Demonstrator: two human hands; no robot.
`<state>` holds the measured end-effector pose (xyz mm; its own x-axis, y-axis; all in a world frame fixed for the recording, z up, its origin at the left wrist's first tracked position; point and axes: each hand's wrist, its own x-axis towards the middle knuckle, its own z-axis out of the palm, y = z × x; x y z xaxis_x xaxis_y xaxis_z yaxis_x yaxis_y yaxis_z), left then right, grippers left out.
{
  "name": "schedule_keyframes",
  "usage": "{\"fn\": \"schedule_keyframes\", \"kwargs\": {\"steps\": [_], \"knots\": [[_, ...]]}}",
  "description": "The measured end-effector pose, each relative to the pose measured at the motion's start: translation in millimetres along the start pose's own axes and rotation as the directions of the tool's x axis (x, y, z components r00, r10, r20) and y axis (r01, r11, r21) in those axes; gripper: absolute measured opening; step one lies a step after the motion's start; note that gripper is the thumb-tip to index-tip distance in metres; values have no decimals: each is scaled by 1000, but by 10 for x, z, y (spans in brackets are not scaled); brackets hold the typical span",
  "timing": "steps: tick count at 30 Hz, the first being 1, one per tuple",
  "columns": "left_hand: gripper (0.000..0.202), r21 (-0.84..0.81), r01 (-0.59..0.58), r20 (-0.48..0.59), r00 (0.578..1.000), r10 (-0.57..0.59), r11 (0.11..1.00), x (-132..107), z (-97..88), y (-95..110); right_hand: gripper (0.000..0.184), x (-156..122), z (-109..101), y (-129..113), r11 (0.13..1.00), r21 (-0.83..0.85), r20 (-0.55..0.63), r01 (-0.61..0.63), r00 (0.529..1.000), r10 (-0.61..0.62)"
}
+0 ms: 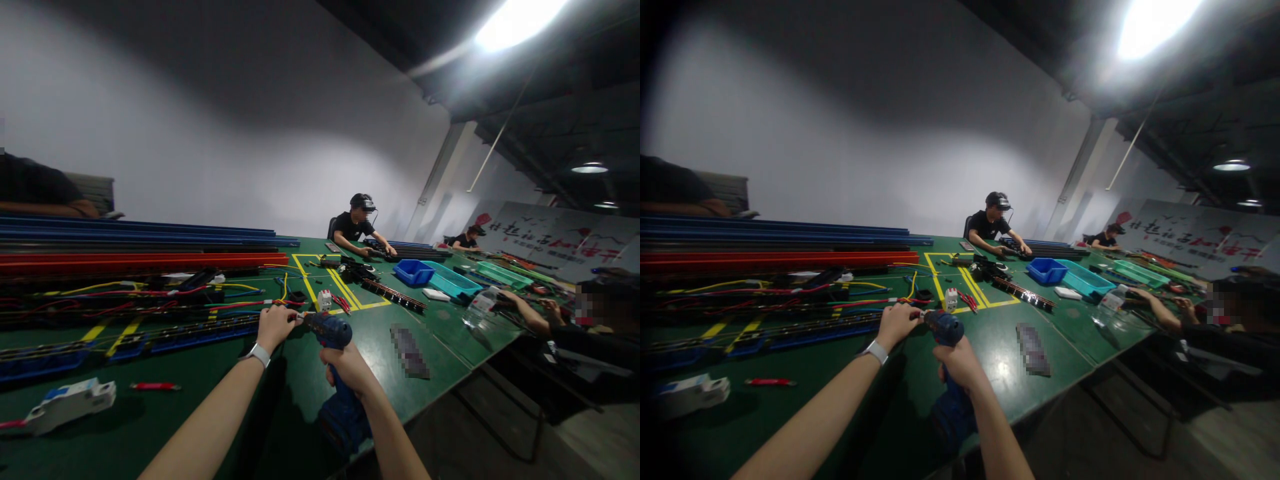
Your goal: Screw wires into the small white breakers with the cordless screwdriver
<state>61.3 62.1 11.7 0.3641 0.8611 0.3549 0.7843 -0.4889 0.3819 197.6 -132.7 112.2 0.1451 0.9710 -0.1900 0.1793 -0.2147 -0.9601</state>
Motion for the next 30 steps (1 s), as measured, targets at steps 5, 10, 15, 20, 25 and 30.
{"fn": "schedule_keyframes", "kwargs": {"steps": [5,10,15,20,25,30], "knots": [[41,4,-2,-2,1000,2,1000,-7,-21,14,26,-25,5,-42,1000,8,5,0,1000,0],[40,10,6,5,1000,-6,1000,-10,-29,21,27,-47,21,-63,1000,-10,-3,-14,1000,14],[37,2,-2,12,1000,2,1000,-7,-25,15,28,-25,35,1,998,-8,-26,58,998,-58],[36,-2,0,8,1000,0,1000,-2,-9,11,27,-2,10,35,999,9,-14,43,999,-43],[38,3,10,8,1000,-10,1000,-10,-27,20,22,-7,13,32,998,10,-17,59,998,-59],[40,9,11,18,1000,-11,1000,-17,-51,30,23,-35,35,6,999,6,-31,38,999,-38]]}}
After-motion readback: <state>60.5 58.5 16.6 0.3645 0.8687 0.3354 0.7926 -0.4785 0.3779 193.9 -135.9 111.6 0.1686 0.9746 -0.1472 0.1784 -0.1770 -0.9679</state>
